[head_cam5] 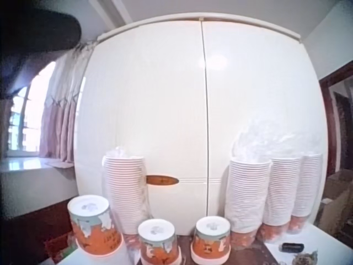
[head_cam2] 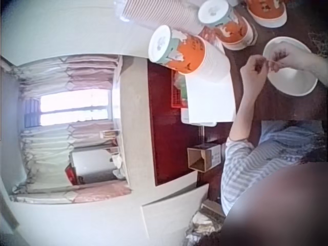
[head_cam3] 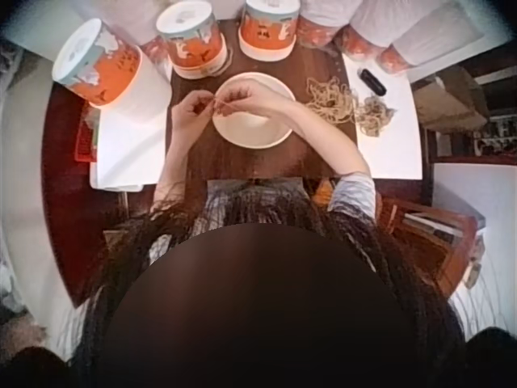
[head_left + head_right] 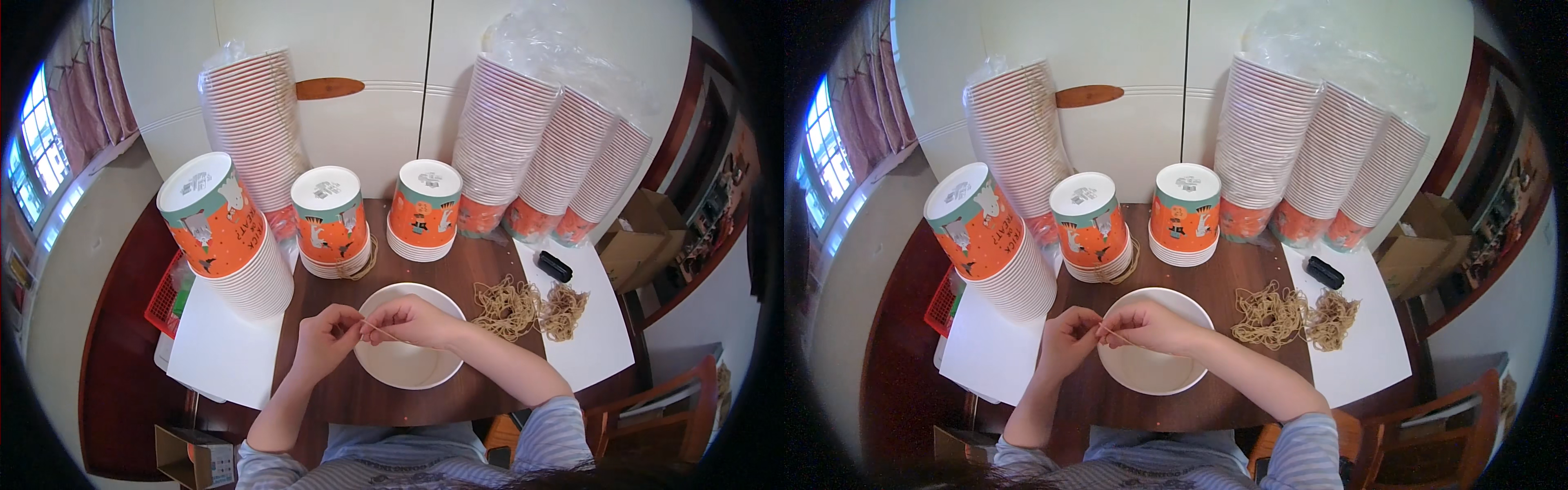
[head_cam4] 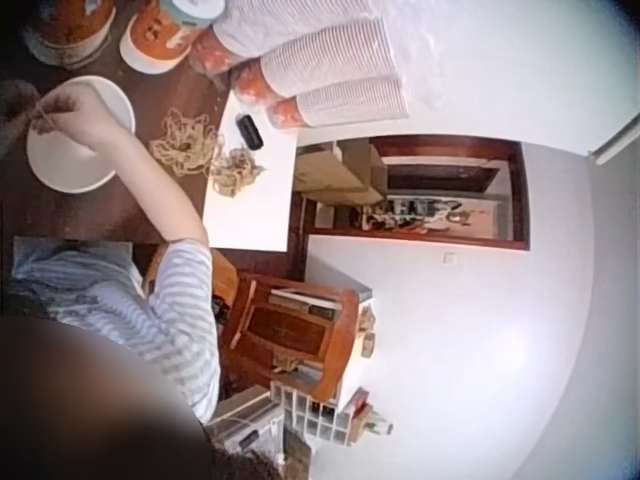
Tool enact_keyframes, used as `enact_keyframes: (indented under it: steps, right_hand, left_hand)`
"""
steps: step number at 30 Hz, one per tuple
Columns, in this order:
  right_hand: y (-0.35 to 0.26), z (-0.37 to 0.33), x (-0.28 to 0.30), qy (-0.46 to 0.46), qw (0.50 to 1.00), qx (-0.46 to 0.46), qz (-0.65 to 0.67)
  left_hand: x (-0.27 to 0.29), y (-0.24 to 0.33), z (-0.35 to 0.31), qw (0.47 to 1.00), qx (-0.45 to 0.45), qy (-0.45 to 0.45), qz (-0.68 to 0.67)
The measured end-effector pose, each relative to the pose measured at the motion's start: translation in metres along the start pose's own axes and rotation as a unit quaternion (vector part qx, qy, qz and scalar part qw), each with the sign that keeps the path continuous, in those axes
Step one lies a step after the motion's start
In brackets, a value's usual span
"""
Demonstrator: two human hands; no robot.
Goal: Bundling stacks of paper cups using rubber bands.
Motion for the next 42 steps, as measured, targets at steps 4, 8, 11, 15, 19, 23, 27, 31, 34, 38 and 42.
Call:
enact_keyframes:
  steps: [4,8,11,15,19,23,27,31,34,38,42]
  right_hand:
    - [-0.003,0.001,0.000,0.033,0.999,-0.007,-0.037]
    - [-0.001,0.002,0.002,0.048,0.999,-0.002,-0.025]
    - [-0.002,0.002,-0.001,0.044,0.999,0.007,0.013]
    - [-0.004,0.002,-0.002,0.033,0.999,0.020,-0.012]
    - [0.001,0.004,0.000,0.037,0.999,0.015,0.005]
    - [0.002,0.002,0.001,0.033,0.999,0.002,0.002]
    - [0.005,0.004,0.001,0.021,1.000,-0.005,0.017]
    - [0.009,0.006,0.004,0.019,1.000,0.003,0.016]
    - [-0.001,0.002,0.002,0.028,0.997,-0.049,0.050]
    - [-0.013,-0.004,0.003,0.031,0.992,-0.117,0.039]
    - [-0.005,-0.002,0.009,0.040,0.995,-0.096,-0.006]
  left_hand:
    - [0.000,0.002,-0.002,0.999,0.000,-0.017,0.035]
    - [0.003,-0.001,-0.011,1.000,0.017,0.005,0.000]
    - [0.001,0.003,-0.015,1.000,0.011,-0.014,0.021]
    - [0.001,0.010,-0.011,0.988,-0.099,-0.036,0.115]
    - [0.005,0.007,-0.011,0.984,-0.150,0.003,0.091]
    - [0.005,0.012,-0.006,0.982,-0.155,-0.004,0.106]
    - [0.008,0.003,-0.003,0.990,-0.110,-0.060,0.060]
    - [0.008,-0.007,-0.003,0.996,-0.064,-0.059,0.018]
    - [0.010,-0.009,-0.006,0.997,-0.047,-0.065,-0.005]
    - [0.012,-0.014,-0.009,0.997,-0.024,-0.071,-0.029]
    - [0.010,-0.019,-0.012,0.985,0.045,-0.092,-0.141]
Point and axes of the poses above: each hand's wrist, its own z-axis towards the middle knuckle, its own x-axis out of the back of the hand, y = z × x, the point moved 3 cm from there along z, towards the middle knuckle, and after that the axes turned 14 degrees about y, right-handed, at the moved point
